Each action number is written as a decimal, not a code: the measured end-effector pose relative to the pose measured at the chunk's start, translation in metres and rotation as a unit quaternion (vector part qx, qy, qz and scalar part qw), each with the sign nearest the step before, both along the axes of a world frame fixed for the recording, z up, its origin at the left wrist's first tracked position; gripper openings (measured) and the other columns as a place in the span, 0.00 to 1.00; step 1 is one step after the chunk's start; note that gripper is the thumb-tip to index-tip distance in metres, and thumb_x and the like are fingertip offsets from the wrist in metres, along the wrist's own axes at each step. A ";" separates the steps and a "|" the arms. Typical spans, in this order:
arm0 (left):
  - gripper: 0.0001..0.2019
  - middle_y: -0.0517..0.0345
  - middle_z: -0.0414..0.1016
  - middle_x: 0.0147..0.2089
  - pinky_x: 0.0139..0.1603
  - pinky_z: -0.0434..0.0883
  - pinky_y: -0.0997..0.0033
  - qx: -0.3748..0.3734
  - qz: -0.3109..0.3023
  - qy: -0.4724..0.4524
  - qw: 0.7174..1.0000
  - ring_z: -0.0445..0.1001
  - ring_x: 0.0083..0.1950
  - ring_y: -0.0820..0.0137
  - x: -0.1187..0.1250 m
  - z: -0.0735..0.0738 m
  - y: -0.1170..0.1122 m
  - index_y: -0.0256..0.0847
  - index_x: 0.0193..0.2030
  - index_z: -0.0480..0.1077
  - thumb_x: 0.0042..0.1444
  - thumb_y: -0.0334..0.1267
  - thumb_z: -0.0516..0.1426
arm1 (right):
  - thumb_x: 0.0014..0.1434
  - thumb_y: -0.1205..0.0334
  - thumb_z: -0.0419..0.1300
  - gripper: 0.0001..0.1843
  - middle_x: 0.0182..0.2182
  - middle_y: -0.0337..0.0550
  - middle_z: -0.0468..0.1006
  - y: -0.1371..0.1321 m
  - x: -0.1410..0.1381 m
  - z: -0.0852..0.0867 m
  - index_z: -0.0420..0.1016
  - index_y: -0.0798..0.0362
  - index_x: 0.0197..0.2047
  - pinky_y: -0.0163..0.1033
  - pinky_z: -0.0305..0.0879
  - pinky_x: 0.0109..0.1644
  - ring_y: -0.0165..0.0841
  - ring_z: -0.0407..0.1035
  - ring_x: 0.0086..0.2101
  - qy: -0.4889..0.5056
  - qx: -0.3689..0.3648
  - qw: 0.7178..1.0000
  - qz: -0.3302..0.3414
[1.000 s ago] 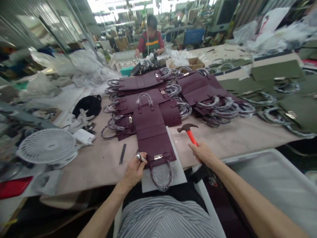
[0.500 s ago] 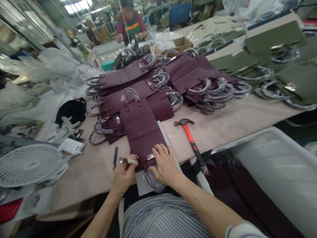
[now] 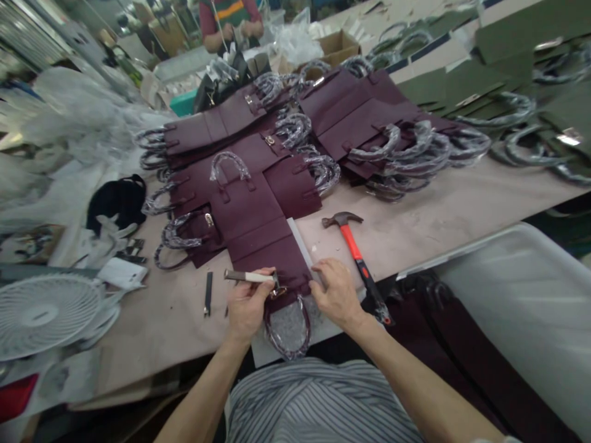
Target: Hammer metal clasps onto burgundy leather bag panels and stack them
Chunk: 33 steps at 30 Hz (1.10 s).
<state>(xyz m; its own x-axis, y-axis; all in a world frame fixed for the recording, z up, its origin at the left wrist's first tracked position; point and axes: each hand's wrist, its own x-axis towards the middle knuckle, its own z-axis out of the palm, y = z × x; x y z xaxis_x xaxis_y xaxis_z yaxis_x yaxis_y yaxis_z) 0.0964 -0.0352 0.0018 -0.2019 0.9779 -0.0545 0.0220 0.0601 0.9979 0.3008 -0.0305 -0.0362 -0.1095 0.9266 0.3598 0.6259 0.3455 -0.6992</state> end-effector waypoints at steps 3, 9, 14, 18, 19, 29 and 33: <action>0.11 0.50 0.82 0.46 0.44 0.79 0.70 -0.001 -0.024 0.029 0.999 0.81 0.44 0.66 0.011 -0.008 0.006 0.38 0.43 0.79 0.55 0.39 0.65 | 0.60 0.66 0.60 0.11 0.45 0.50 0.74 -0.001 0.007 -0.010 0.74 0.54 0.47 0.50 0.65 0.53 0.43 0.68 0.48 -0.003 -0.016 1.000 0.022; 0.06 0.50 0.83 0.46 0.57 0.76 0.63 0.031 -0.064 0.082 0.994 0.81 0.49 0.64 0.012 -0.017 0.007 0.39 0.40 0.80 0.56 0.36 0.64 | 0.63 0.65 0.59 0.14 0.47 0.50 0.72 -0.009 0.002 -0.018 0.72 0.54 0.52 0.51 0.60 0.56 0.43 0.66 0.50 0.007 0.010 1.000 0.002; 0.06 0.51 0.83 0.46 0.57 0.76 0.63 0.033 -0.063 0.101 0.992 0.81 0.49 0.64 0.014 -0.020 0.007 0.39 0.41 0.80 0.57 0.36 0.64 | 0.63 0.65 0.58 0.13 0.47 0.50 0.72 -0.009 0.001 -0.018 0.72 0.55 0.51 0.50 0.60 0.55 0.43 0.66 0.50 0.010 0.009 1.000 0.000; 0.05 0.52 0.83 0.46 0.58 0.76 0.63 0.041 -0.070 0.112 0.990 0.81 0.49 0.64 0.015 -0.021 0.008 0.40 0.40 0.80 0.57 0.35 0.63 | 0.64 0.64 0.58 0.12 0.46 0.49 0.71 -0.008 0.002 -0.017 0.72 0.54 0.51 0.50 0.60 0.55 0.43 0.66 0.49 0.009 0.006 1.000 0.000; 0.05 0.52 0.83 0.46 0.58 0.76 0.63 0.045 -0.072 0.117 0.990 0.81 0.49 0.64 0.015 -0.021 0.008 0.40 0.40 0.80 0.57 0.35 0.63 | 0.64 0.63 0.58 0.12 0.46 0.49 0.71 -0.008 0.002 -0.018 0.72 0.54 0.51 0.50 0.60 0.54 0.43 0.66 0.49 0.008 0.006 1.000 -0.001; 0.04 0.52 0.83 0.45 0.55 0.77 0.64 0.125 -0.097 0.190 0.969 0.82 0.48 0.64 0.018 -0.017 0.011 0.40 0.40 0.78 0.59 0.33 0.62 | 0.63 0.64 0.59 0.13 0.46 0.50 0.72 -0.009 0.000 -0.018 0.73 0.55 0.51 0.52 0.61 0.55 0.44 0.67 0.50 0.006 0.000 1.000 -0.006; 0.03 0.52 0.83 0.45 0.55 0.77 0.65 0.162 -0.110 0.227 0.954 0.82 0.48 0.65 0.020 -0.014 0.013 0.39 0.39 0.78 0.60 0.32 0.61 | 0.62 0.64 0.59 0.13 0.46 0.49 0.74 -0.005 0.008 -0.005 0.73 0.54 0.50 0.50 0.66 0.54 0.42 0.69 0.49 0.019 -0.007 1.000 0.013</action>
<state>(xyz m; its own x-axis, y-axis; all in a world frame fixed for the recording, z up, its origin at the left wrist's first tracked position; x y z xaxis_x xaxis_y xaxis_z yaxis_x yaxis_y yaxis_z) 0.1164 -0.0218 -0.0124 0.0788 0.9501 0.3017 0.4335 -0.3052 0.8479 0.3088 -0.0357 -0.0412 -0.1198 0.9288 0.3508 0.5895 0.3509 -0.7276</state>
